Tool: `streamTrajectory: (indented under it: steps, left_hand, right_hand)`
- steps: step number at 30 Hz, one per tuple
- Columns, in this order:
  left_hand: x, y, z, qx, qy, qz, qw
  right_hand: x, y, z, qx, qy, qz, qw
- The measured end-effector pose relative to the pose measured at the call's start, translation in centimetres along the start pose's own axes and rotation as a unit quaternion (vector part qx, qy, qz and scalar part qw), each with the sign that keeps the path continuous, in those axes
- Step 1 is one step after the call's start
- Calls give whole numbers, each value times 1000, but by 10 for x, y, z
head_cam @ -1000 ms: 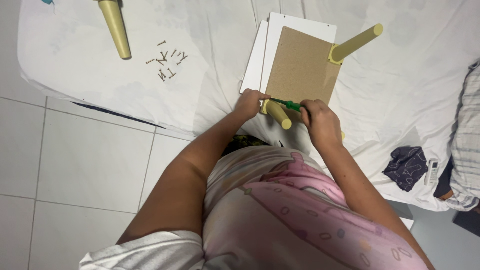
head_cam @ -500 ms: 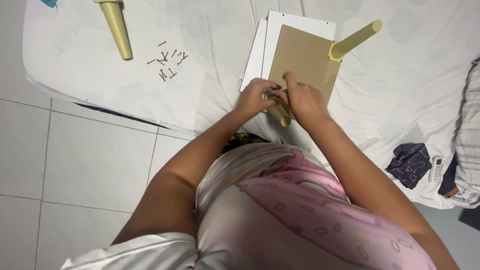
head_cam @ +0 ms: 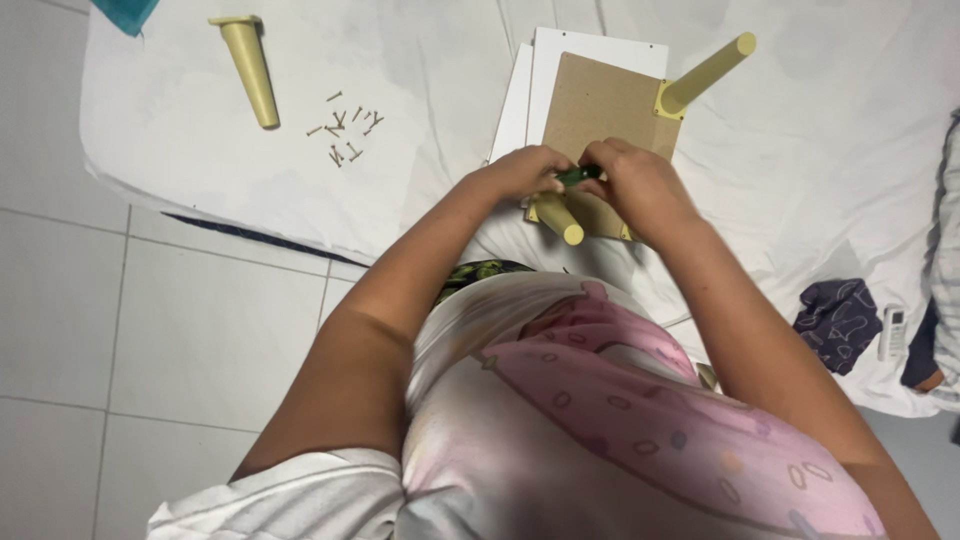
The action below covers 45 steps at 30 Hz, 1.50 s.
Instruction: The person kneels on the floor beside a bed and assembles a small stool, attaching wooden legs to a board using a green screwdriver. They pick screws from the bed, position each leg, and drive screws to secure the legs to the panel.
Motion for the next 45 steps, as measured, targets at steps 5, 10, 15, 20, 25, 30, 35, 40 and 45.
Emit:
streamTrajectory:
  steps: [5, 10, 15, 20, 25, 30, 35, 40, 45]
  left_hand:
    - [24, 22, 18, 144, -129, 62, 979]
    - [21, 5, 20, 176, 43, 31, 983]
    - [11, 0, -2, 17, -68, 193, 979]
    - [5, 6, 1, -25, -84, 245, 966]
    - [0, -3, 18, 54, -75, 247, 965]
    - [-22, -21, 15, 170, 12, 86, 982]
    - [-26, -23, -8, 36, -77, 87, 993]
    - [-9, -13, -4, -53, -102, 198, 973]
    - [22, 9, 19, 95, -117, 106, 983]
  right_hand:
    - [15, -43, 0, 5, -113, 197, 974]
    - [12, -42, -12, 3, -161, 221, 962]
    - [-7, -4, 2, 77, -45, 121, 989]
    - [-5, -8, 16, 81, 21, 18, 996]
    - [12, -45, 5, 78, -100, 113, 986]
    - [12, -52, -12, -16, -137, 225, 965]
    - [-13, -7, 6, 49, -20, 41, 998]
    - [-8, -10, 19, 69, -4, 13, 998]
    - [29, -50, 3, -26, -187, 237, 953]
Point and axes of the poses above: each hand's wrist, its own z-axis away from the middle knuckle, its own y-axis out of the back of the hand, x = y × z, the point moved 4 cm from there along -z, towards the middle knuckle, and after that the axes turned 12 degrees about x, right-handed, at the moved point
